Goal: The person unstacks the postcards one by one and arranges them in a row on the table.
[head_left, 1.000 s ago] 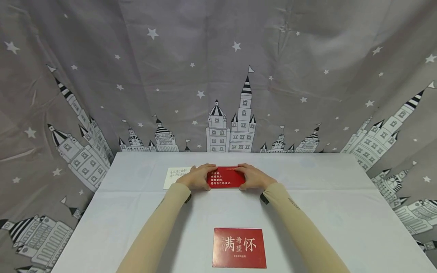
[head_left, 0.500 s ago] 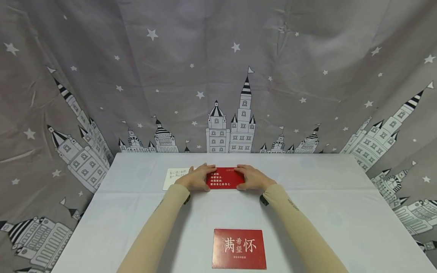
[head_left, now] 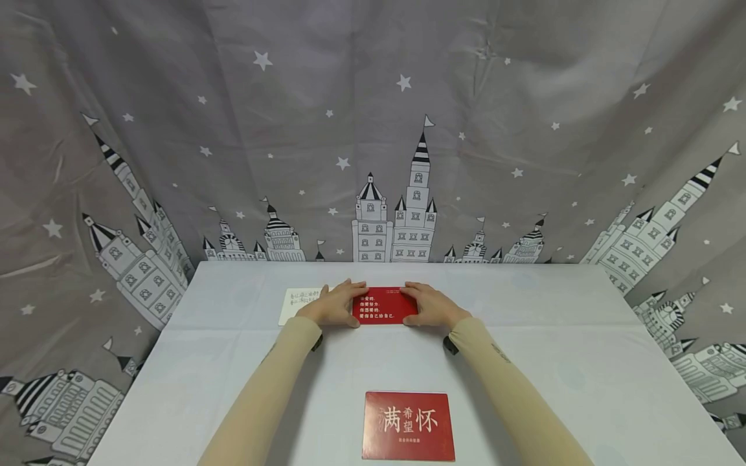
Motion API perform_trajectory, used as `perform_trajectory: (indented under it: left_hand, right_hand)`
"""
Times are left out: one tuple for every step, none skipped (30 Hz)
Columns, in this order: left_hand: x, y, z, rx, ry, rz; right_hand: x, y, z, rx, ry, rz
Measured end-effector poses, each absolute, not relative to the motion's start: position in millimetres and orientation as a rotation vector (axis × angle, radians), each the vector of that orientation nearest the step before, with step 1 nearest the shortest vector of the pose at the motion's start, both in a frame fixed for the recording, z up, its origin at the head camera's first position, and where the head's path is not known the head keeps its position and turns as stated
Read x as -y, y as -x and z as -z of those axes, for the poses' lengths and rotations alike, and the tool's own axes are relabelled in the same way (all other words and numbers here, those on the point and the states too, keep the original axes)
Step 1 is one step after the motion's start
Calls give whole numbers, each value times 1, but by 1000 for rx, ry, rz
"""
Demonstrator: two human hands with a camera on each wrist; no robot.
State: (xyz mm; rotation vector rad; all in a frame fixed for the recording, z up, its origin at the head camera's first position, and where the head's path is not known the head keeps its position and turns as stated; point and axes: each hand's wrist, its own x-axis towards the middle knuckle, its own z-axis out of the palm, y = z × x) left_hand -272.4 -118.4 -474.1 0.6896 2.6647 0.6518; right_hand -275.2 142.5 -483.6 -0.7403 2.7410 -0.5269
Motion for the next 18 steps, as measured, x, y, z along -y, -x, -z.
perform_trajectory:
  left_hand:
    - [118,272,474,-2667,-692,-655]
    - [118,272,474,-2667,-691,-660]
    - [118,272,474,-2669,-692,-664]
    - [118,272,474,-2673,-692,-662]
    - [118,272,474,-2678,-693,-659]
    - [118,272,474,-2684,-695,-656]
    - [118,272,475,-2691,-697,-647]
    - [118,271,475,-2695,-700,-647]
    - [118,270,475,-2700,-708,-646]
    - [118,269,475,-2703,-720,-651]
    - [118,268,475,-2703,-735,-664]
    - [118,267,474,-2702,-752,-672]
    - [118,265,474,-2699,-768,-676]
    - [117,264,474,-2693,-787,-694]
    - [117,262,474,-2691,-801,-700]
    - [116,260,474,-2689,-811,-709]
    - [116,259,474,-2687,-818,-703]
    - [115,257,474,-2685,-823,-698]
  right_hand:
    - [-143,275,484,-2741,733,533]
    - [-143,275,484,-2739,725,538]
    - [-144,274,484,-2737,716,544]
    - [-144,274,484,-2737,710,554]
    - [-145,274,484,-2737,708,570]
    - [-145,273,484,-2738,705,577]
    - [-146,273,484,-2738,704,589]
    - [-146,272,483,-2740,708,592]
    - [-147,271,483,-2743,710,604]
    - [-148,270,483,-2747,713,607]
    - [-149,269,482,-2750,720,611]
    - [-150,268,482,-2752,729,612]
    - [-151,266,481,-2756,743,619]
    - [-152,265,480,-2759,756,625]
    - [-153,263,480,-2760,764,635]
    - [-154,262,479,-2759,774,638]
    - [-155,260,478,-2758,791,645]
    - [-157,259,478,-2756,806,656]
